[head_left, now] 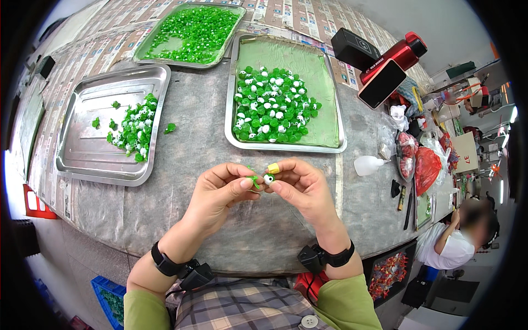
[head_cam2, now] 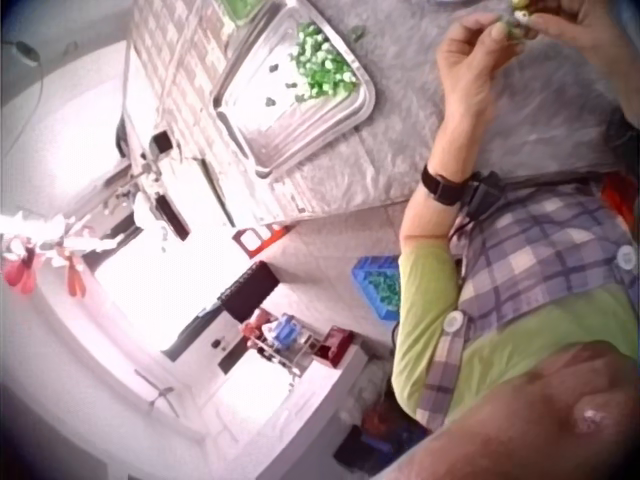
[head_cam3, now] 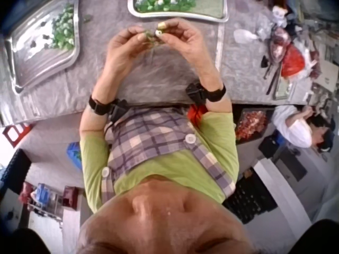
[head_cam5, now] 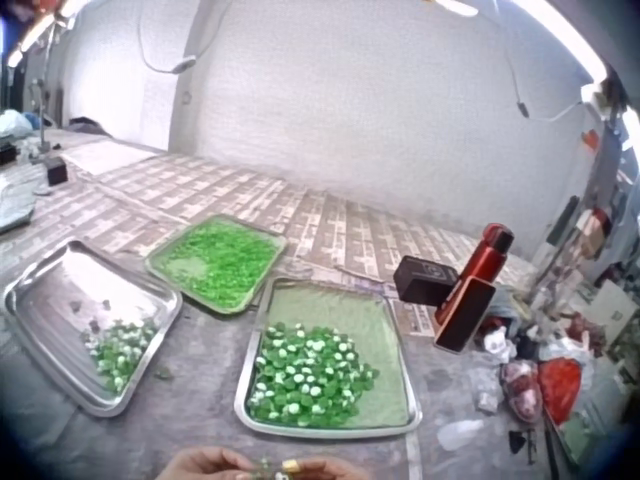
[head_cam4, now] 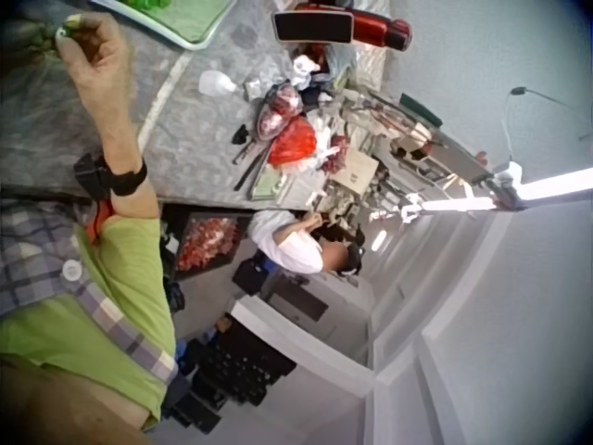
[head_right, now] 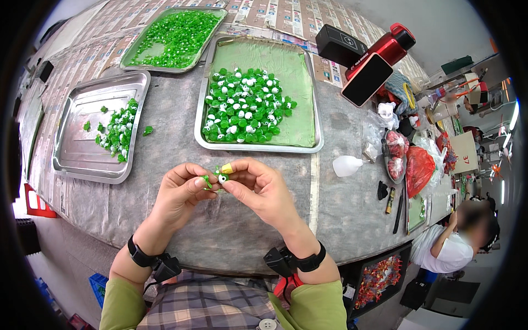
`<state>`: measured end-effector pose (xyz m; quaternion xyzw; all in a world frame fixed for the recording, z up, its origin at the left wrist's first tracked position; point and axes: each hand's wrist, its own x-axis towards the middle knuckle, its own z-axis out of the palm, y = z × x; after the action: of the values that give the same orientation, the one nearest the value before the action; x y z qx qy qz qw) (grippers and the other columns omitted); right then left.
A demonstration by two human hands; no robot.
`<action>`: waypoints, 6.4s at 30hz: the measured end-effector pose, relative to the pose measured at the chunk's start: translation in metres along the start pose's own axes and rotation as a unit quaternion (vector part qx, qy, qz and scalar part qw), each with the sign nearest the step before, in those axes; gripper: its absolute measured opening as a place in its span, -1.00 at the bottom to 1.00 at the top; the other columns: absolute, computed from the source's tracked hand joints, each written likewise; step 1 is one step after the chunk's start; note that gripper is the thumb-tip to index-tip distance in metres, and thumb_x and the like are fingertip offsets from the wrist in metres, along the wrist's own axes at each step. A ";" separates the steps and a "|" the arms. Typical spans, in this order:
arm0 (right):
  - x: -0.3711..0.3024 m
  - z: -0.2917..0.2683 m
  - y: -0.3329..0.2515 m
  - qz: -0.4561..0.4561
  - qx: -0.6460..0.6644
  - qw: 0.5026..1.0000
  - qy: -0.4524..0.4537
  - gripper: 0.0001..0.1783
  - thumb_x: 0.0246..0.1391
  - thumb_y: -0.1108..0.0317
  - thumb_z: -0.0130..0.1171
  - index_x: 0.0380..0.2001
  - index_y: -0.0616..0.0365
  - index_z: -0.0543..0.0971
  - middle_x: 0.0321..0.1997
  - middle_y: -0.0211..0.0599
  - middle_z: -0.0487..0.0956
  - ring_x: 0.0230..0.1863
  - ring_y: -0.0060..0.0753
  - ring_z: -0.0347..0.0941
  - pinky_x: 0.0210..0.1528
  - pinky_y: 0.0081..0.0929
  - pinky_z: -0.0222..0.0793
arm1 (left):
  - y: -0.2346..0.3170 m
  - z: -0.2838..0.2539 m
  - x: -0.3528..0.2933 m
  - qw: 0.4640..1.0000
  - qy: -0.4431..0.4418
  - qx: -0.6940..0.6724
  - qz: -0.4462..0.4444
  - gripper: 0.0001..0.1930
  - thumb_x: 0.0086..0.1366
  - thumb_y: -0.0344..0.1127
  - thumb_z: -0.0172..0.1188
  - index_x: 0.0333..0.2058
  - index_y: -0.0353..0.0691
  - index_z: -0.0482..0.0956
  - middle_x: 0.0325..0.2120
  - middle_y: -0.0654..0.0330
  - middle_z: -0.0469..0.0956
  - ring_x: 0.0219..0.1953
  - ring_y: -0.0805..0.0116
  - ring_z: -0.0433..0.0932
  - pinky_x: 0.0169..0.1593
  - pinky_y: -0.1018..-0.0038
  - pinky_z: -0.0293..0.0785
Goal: The person applies glue to green plastic pieces, presses white plastic eyes onto them, and places the assembled pieces on the table.
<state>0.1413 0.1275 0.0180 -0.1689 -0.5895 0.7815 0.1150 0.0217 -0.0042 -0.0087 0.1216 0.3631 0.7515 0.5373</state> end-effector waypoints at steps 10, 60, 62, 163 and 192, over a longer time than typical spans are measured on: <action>-0.001 0.007 0.016 -0.029 -0.008 0.998 0.047 -0.75 -0.07 0.52 0.09 -0.24 0.30 0.43 -0.30 -0.32 0.49 -0.27 -0.62 0.40 -0.22 -0.69 0.32 | -0.003 -0.004 -0.001 1.000 0.014 0.007 0.010 -0.86 0.12 -0.41 0.08 -0.32 -0.28 0.43 -0.40 0.17 0.51 -0.36 0.45 0.49 -0.25 0.54 0.45; -0.006 0.002 0.004 0.006 -0.085 0.996 0.013 -0.73 -0.05 0.51 0.07 -0.20 0.28 0.46 -0.29 -0.33 0.52 -0.29 -0.67 0.40 -0.25 -0.76 0.32 | 0.002 0.005 -0.003 0.797 0.016 0.522 0.303 -0.85 -0.14 -0.51 0.24 -0.52 -0.26 0.48 -0.57 0.16 0.48 -0.51 0.30 0.47 -0.44 0.51 0.38; -0.006 0.001 0.004 0.017 -0.075 0.997 0.011 -0.75 -0.05 0.51 0.07 -0.23 0.29 0.48 -0.28 -0.32 0.52 -0.29 -0.67 0.40 -0.26 -0.76 0.32 | 0.002 0.005 -0.002 0.778 0.013 0.540 0.319 -0.85 -0.15 -0.50 0.25 -0.53 -0.26 0.48 -0.58 0.16 0.48 -0.52 0.28 0.47 -0.45 0.49 0.38; -0.002 -0.050 -0.001 -0.204 -0.428 0.822 0.317 -0.91 -0.05 0.56 0.02 -0.42 0.35 0.46 -0.52 -0.19 0.49 -0.50 -0.42 0.41 -0.43 -0.58 0.33 | 0.181 -0.117 0.315 0.385 0.294 0.859 0.166 -0.57 -0.04 0.06 0.09 -0.24 -0.06 0.44 -0.24 0.05 0.33 -0.17 0.07 0.34 -0.28 0.26 0.44; -0.003 -0.048 0.012 -0.197 -0.273 0.875 0.348 -0.87 -0.01 0.48 -0.04 -0.44 0.35 0.45 -0.56 -0.27 0.50 -0.54 -0.56 0.39 -0.44 -0.63 0.35 | 0.222 -0.100 0.277 0.616 0.289 0.712 0.173 -0.42 -0.07 0.05 0.07 -0.13 -0.28 0.41 -0.28 -0.08 0.47 -0.18 0.08 0.44 -0.09 0.35 0.32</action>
<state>0.1635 0.1651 -0.0054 -0.3351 -0.7222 0.4419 0.4133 -0.3041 0.1668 0.0129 0.3027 0.8930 0.3329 0.0094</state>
